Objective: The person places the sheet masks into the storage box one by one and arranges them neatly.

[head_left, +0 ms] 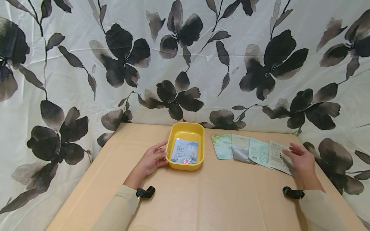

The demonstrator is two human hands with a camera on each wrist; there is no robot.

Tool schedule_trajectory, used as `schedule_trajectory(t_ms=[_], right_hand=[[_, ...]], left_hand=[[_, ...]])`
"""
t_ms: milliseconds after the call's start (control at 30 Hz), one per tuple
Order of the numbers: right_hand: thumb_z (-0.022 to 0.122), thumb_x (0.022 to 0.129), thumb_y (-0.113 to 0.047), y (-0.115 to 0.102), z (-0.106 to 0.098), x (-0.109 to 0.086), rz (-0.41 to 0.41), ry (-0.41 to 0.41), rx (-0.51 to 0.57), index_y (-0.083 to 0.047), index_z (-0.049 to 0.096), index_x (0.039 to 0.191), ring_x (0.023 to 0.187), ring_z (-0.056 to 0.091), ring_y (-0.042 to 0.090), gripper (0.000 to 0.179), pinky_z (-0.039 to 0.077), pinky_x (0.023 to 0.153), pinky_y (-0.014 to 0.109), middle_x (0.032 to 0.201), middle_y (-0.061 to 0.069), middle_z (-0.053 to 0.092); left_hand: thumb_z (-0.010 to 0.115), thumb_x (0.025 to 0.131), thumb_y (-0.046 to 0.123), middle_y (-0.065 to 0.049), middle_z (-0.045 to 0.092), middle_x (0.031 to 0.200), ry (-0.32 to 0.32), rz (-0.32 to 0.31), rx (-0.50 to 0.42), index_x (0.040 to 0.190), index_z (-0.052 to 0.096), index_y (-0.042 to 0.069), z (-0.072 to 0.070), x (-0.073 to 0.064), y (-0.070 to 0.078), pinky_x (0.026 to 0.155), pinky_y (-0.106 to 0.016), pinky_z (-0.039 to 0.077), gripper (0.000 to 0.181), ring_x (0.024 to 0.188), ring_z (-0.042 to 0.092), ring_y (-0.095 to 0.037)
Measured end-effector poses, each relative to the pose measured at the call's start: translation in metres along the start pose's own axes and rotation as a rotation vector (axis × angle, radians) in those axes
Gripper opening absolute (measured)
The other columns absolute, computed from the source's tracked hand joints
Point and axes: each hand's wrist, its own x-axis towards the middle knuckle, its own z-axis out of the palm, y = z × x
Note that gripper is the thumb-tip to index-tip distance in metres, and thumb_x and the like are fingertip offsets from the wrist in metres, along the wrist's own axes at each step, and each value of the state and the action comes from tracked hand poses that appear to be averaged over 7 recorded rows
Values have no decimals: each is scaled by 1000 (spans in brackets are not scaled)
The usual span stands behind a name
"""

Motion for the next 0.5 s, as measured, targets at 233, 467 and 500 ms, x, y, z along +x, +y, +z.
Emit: schedule_trajectory(t_ms=[233,467,500], right_hand=[[69,97,-41,5,-3,11,48,27,-4,-19,40,158,146,36,36,72,41,118,50,164,16,37],[70,96,-37,7,-6,17,73,12,-14,-15,39,158,146,34,39,73,42,116,52,165,18,32],[70,96,-37,7,-6,17,77,13,-12,-15,39,158,146,33,39,73,42,115,52,165,18,32]], left_hand=[[62,98,-3,-6,60,111,-1,1,3,158,38,13,0,0,1,73,-28,63,66,75,65,-13],[62,98,-3,-6,61,110,-4,-2,-9,158,39,14,0,1,1,73,-28,64,66,75,66,-13],[62,97,-3,-6,61,110,-4,-1,-9,158,39,13,-1,1,1,73,-28,64,66,75,65,-13]])
